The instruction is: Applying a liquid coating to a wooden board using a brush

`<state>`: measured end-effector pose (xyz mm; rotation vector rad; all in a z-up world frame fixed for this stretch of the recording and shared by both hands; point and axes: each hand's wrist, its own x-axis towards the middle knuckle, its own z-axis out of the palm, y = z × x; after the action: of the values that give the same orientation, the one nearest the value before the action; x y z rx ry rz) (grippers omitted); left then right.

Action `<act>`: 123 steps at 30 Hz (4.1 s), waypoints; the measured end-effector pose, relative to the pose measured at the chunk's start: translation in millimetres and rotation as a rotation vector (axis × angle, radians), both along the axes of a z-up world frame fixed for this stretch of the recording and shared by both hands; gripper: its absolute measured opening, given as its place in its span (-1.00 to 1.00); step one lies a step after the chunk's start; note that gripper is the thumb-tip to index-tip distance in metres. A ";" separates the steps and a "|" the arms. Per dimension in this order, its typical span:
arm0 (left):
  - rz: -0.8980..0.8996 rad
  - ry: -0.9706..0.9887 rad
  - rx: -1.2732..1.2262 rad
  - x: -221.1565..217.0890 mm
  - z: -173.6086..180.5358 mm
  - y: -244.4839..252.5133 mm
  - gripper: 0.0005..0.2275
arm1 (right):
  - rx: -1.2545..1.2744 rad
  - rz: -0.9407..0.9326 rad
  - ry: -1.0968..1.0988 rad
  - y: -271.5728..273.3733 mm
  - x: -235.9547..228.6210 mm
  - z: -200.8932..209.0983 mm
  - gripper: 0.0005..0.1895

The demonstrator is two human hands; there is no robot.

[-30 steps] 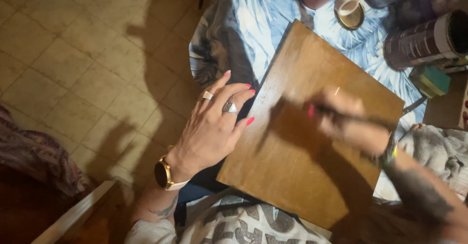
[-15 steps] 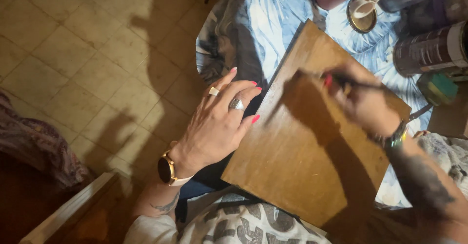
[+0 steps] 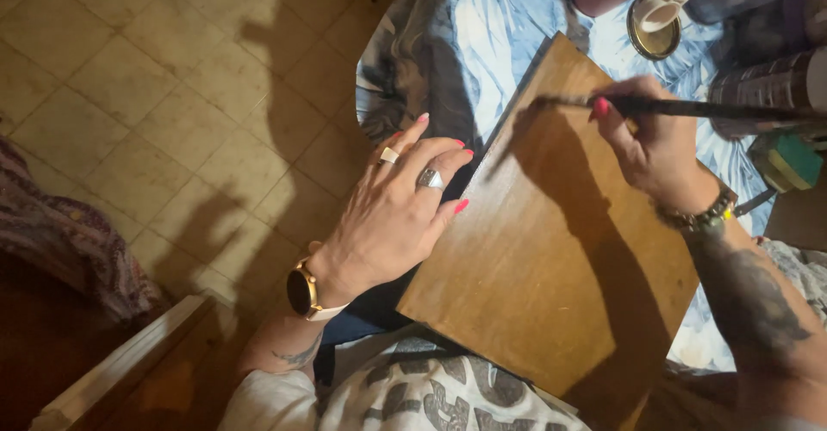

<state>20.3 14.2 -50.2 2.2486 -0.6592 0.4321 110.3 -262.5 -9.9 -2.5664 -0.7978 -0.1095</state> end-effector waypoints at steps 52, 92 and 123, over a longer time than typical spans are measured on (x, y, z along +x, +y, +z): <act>0.025 0.052 0.041 3.6 -7.8 2.1 -0.65 | -0.175 0.097 -0.182 -27.5 41.5 2.1 -0.90; 0.005 0.068 0.064 0.2 -0.5 1.1 -0.68 | 0.319 -0.044 0.262 -20.8 29.8 -7.7 -0.82; -0.034 0.090 0.121 -0.2 6.1 -2.6 -0.65 | 0.071 -0.173 -0.202 -28.0 65.2 -20.4 -0.47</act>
<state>20.1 11.6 -44.1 2.3515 -0.6924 0.2794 175.5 -290.5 -30.2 -2.5801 -0.6281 -0.4491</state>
